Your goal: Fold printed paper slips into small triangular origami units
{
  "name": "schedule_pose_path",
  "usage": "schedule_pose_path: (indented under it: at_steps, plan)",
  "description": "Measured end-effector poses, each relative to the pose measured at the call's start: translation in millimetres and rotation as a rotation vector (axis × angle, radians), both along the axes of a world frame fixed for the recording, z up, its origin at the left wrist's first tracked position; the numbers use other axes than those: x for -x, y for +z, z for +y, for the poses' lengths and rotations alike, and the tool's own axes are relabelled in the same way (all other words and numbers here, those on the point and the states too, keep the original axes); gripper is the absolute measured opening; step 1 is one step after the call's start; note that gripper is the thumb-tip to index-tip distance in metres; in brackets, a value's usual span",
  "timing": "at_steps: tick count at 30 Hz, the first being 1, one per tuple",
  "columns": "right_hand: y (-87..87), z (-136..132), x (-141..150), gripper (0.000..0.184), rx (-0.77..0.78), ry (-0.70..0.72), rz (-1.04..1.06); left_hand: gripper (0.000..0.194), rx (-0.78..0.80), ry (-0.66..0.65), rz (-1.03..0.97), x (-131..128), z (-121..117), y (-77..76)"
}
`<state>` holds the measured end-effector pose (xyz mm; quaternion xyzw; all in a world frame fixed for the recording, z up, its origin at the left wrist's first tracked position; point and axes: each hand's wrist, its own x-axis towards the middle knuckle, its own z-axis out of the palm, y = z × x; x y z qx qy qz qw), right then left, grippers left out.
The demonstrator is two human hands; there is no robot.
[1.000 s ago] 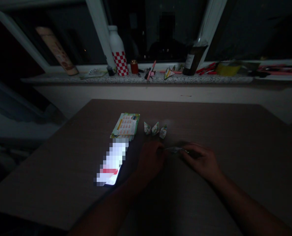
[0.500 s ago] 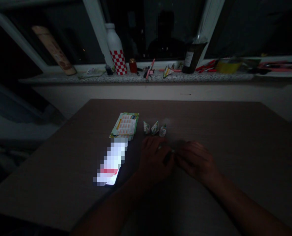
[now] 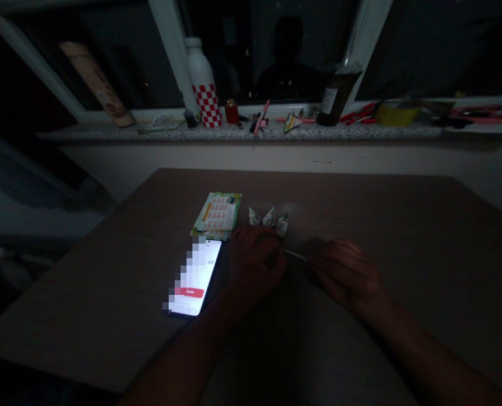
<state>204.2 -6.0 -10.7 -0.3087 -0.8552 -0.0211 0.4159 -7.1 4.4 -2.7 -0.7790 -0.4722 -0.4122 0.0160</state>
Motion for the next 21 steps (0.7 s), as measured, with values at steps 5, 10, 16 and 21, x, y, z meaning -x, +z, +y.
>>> schedule_pose_path:
  at_steps: [5,10,16,21]
  plan:
    - [-0.6,1,-5,0.02,0.02,-0.004,-0.019,0.004,-0.05,0.042,-0.028,3,2,-1.8]
    - [0.1,3,-9,0.015,-0.017,-0.043,0.014,0.008,-0.078,0.087,-0.077,6,5,-4.2]
    - [1.0,5,-9,0.015,0.043,-0.026,0.026,0.021,-0.01,-0.05,-0.057,0,2,-6.8]
    - [0.4,4,-5,0.016,0.062,-0.033,-0.005,0.005,0.037,-0.202,0.042,-6,0,-11.5]
